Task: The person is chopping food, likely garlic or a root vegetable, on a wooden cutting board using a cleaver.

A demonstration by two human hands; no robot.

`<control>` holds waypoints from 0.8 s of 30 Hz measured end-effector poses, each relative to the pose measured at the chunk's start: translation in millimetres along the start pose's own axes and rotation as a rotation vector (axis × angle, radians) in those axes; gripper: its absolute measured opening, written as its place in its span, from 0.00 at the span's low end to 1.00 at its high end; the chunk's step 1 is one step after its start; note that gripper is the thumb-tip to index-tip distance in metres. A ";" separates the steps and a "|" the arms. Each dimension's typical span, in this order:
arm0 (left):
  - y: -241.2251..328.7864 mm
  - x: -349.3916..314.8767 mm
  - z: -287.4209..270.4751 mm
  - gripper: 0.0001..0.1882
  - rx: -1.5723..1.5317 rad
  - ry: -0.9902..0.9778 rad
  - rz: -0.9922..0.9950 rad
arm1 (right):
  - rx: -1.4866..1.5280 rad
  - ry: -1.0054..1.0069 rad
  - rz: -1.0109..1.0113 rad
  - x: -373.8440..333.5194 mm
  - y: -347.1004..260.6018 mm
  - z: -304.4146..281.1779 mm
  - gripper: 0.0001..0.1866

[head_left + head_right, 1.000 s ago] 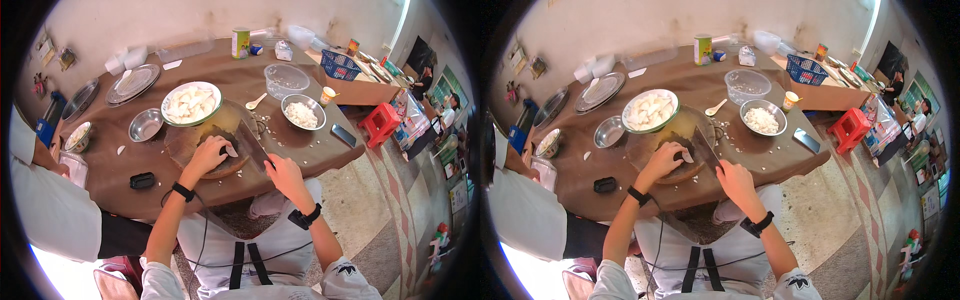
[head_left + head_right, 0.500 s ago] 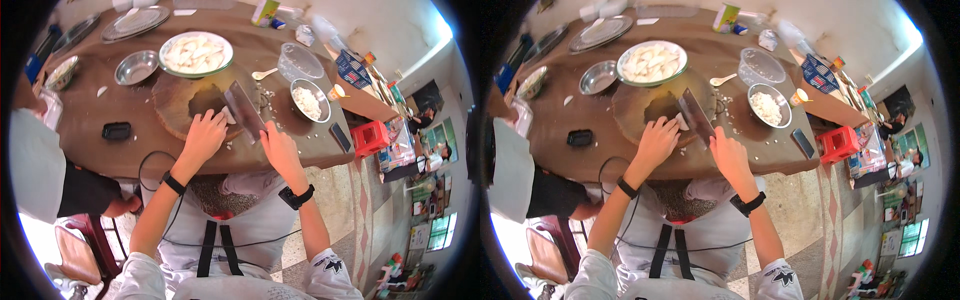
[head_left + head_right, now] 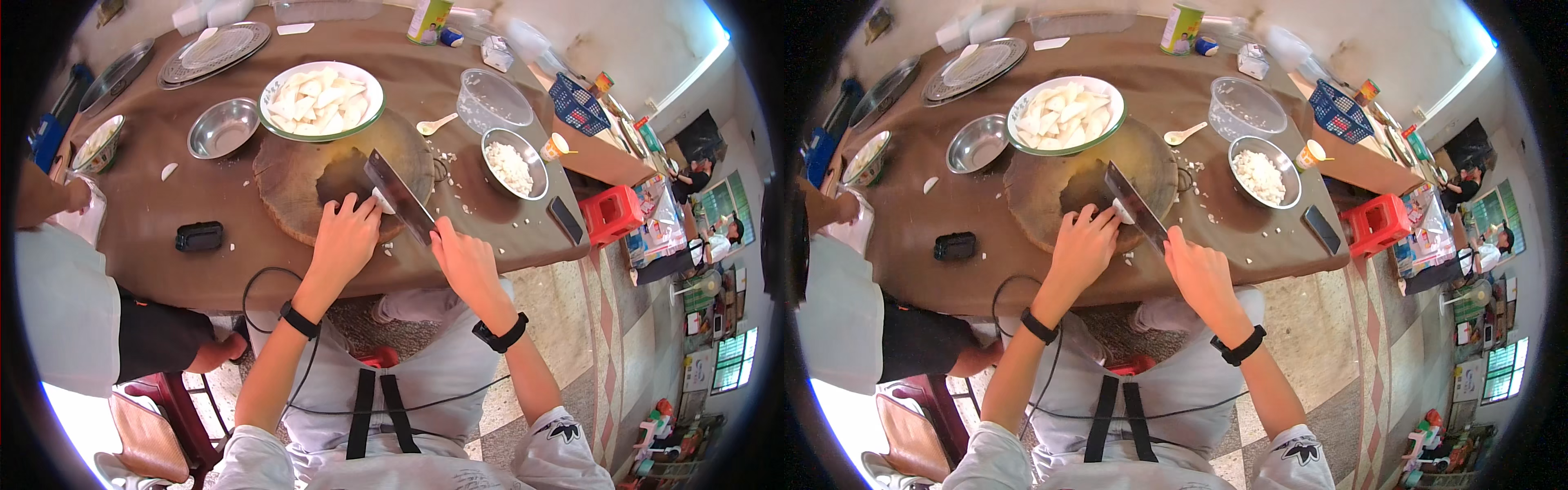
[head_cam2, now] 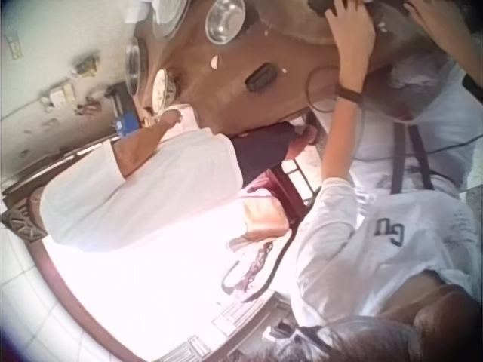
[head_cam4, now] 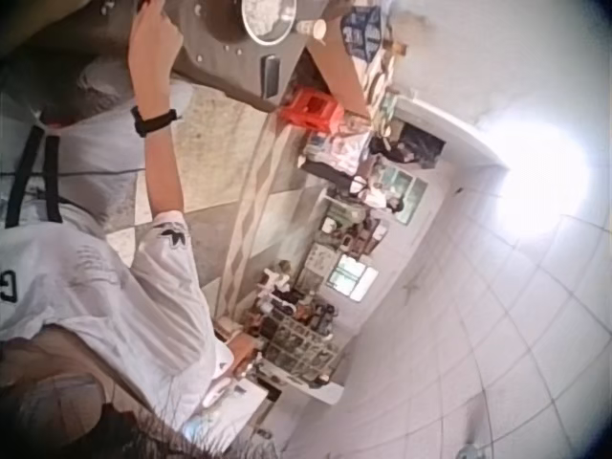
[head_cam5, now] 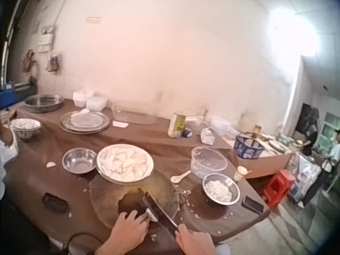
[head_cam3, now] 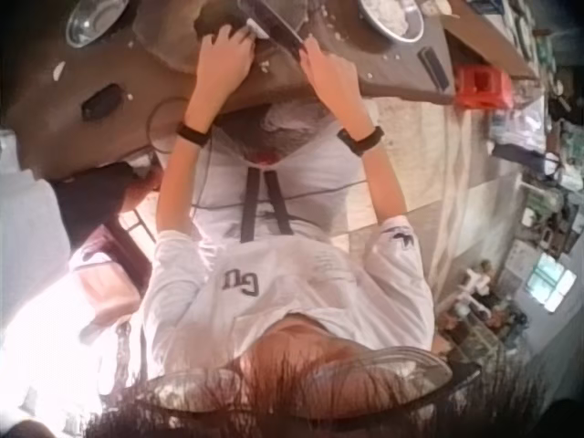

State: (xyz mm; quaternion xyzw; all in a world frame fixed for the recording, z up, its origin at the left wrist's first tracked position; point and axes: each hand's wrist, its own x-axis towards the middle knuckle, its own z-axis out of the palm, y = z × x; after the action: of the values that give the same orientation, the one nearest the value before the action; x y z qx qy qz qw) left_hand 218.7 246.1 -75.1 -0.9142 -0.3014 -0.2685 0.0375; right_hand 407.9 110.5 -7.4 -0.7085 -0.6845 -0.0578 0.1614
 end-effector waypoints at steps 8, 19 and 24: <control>0.4 2.6 -1.2 0.16 -0.009 0.017 0.014 | -0.202 -0.026 -0.014 20.5 -11.0 10.8 0.08; -2.5 1.7 -0.2 0.17 -0.036 0.057 0.035 | -0.086 0.061 0.071 3.4 9.1 27.4 0.11; -0.7 0.8 -1.6 0.16 -0.007 0.033 0.048 | -0.004 0.021 0.066 -9.4 9.5 21.9 0.11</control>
State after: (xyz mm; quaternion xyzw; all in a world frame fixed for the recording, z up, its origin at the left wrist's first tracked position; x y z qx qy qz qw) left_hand 218.2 246.8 -73.4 -0.9166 -0.2778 -0.2838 0.0458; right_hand 413.7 108.2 -32.2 -0.7303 -0.6590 -0.0614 0.1689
